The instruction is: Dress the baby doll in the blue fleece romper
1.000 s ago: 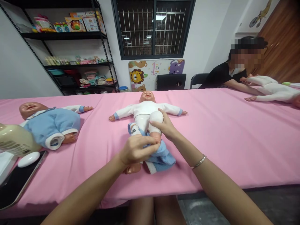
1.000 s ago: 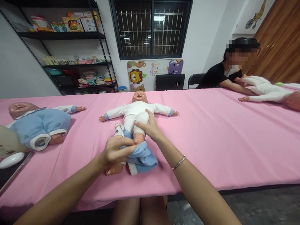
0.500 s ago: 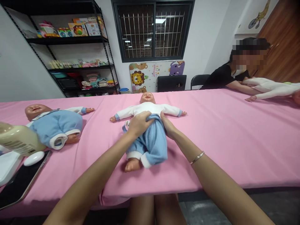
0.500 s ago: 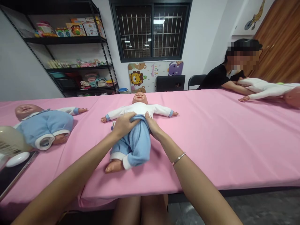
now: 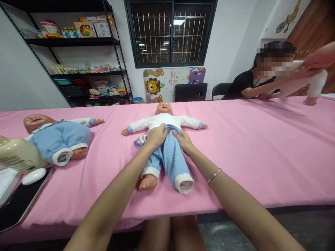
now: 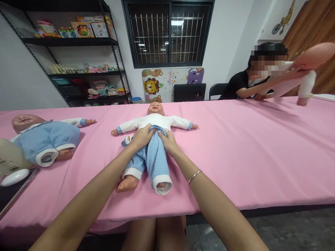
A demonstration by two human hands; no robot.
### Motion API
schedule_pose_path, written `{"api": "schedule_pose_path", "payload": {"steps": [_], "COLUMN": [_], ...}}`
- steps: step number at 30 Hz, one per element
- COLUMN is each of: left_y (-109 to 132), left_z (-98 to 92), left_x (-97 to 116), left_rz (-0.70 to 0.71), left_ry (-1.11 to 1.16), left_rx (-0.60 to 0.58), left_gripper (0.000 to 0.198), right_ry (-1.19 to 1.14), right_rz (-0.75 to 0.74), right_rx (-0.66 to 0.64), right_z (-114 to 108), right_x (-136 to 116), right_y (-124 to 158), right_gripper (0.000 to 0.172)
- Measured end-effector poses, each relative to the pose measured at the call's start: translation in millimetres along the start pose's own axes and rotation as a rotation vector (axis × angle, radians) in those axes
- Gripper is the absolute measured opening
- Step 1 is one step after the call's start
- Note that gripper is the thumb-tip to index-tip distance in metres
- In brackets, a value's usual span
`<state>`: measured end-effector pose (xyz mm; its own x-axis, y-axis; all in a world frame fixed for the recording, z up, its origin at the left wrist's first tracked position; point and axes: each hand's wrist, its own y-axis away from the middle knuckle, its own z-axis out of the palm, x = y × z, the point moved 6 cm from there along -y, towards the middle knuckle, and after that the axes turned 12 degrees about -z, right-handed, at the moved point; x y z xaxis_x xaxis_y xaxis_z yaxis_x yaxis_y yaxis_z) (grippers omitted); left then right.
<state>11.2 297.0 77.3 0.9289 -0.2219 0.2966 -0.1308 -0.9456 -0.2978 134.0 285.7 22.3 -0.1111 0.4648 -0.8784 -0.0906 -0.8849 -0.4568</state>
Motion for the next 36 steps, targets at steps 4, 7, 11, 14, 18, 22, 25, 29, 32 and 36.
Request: {"api": "schedule_pose_path", "payload": {"steps": [4, 7, 11, 14, 18, 22, 25, 29, 32, 36], "left_y": [2.3, 3.9, -0.3, -5.8, -10.8, -11.8, -11.8, -10.3, -7.7, -5.2], "left_z": [-0.8, -5.0, -3.9, 4.9, 12.4, 14.1, 13.9, 15.5, 15.6, 14.6], "left_x": [-3.0, -4.9, -6.2, -0.9, 10.6, 23.9, 29.2, 29.2, 26.9, 22.9], "left_rz": [0.017, 0.073, 0.060, 0.016, -0.039, 0.031, 0.079, 0.097, 0.110, 0.106], "left_ry": [0.001, -0.043, -0.145, -0.162, -0.247, -0.280, -0.304, -0.315, -0.315, -0.302], "left_rx": [0.011, 0.036, 0.007, -0.066, -0.055, -0.036, -0.013, 0.013, 0.067, 0.111], "left_gripper": [0.032, 0.035, 0.038, 0.040, 0.042, 0.037, 0.031, 0.034, 0.036, 0.037], "right_ry": [0.051, -0.031, -0.128, -0.176, -0.267, -0.308, -0.288, -0.235, -0.242, -0.267], "right_rz": [0.057, 0.152, 0.218, 0.262, 0.393, 0.418, 0.408, 0.362, 0.316, 0.302], "right_rx": [0.112, 0.055, -0.094, -0.073, 0.001, 0.010, -0.008, -0.013, -0.077, -0.153], "right_z": [-11.1, -14.4, -11.2, -10.9, -8.1, -8.0, -10.8, -11.4, -2.9, 7.1], "right_x": [8.8, 17.3, 18.7, 14.8, 14.2, 15.8, 17.3, 9.7, -1.8, -12.0], "right_y": [-0.9, -1.9, -0.5, 3.3, 11.0, 12.0, 10.9, 10.7, 11.9, 15.0], "right_gripper": [0.035, 0.035, 0.036, 0.027, 0.020, 0.016, 0.018, 0.022, 0.029, 0.037]}}
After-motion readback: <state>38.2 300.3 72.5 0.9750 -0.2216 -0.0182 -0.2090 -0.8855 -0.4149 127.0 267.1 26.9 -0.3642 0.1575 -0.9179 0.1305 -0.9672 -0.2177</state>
